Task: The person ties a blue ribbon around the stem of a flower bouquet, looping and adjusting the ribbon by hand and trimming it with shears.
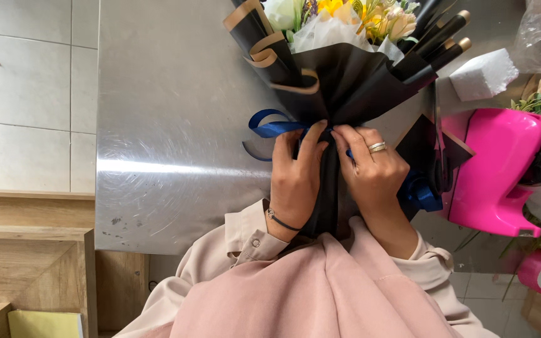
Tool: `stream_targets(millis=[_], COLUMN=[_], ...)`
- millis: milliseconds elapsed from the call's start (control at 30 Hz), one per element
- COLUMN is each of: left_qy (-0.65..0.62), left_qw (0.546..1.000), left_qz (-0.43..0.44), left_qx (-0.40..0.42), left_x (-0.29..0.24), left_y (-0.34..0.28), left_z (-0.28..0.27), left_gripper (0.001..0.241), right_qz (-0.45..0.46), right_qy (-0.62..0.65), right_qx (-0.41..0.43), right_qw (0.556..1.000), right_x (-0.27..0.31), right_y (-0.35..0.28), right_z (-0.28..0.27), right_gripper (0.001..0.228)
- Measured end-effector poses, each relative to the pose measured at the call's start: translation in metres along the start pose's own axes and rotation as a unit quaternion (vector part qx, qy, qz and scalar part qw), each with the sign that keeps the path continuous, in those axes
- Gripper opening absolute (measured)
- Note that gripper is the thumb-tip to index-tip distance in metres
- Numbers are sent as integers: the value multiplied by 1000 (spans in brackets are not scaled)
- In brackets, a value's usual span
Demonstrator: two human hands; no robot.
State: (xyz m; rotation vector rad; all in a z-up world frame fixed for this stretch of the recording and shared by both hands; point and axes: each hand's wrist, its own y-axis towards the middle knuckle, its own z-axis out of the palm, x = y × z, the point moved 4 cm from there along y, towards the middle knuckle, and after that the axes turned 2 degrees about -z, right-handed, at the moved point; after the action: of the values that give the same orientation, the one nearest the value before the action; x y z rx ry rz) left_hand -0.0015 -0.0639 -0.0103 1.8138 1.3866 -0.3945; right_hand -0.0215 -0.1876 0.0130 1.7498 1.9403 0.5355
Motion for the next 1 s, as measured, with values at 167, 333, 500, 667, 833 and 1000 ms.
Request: stream_targets(millis=[167, 333, 500, 667, 833, 1000], left_qy=[-3, 83, -332, -573, -711, -697], left_qw=[999, 996, 921, 762, 577, 573], left_qz=[-42, 37, 18, -214, -381, -404], left_qx=[2, -1, 204, 211, 128, 151], left_x=[16, 44, 62, 59, 70, 74], left_y=[9, 27, 34, 35, 23, 23], left_z=[-10, -26, -22, -16, 7, 1], left_gripper=[35, 19, 26, 34, 25, 29], right_qz=[-46, -44, 29, 126, 179, 123], right_qy=[-38, -20, 71, 166, 236, 176], right_qx=[22, 30, 91, 119, 129, 130], right_qw=[998, 998, 993, 971, 946, 968], right_x=[-3, -5, -8, -9, -13, -13], right_y=[8, 12, 14, 16, 16, 2], right_z=[-8, -11, -10, -10, -6, 3], right_gripper=[5, 6, 10, 8, 8, 9])
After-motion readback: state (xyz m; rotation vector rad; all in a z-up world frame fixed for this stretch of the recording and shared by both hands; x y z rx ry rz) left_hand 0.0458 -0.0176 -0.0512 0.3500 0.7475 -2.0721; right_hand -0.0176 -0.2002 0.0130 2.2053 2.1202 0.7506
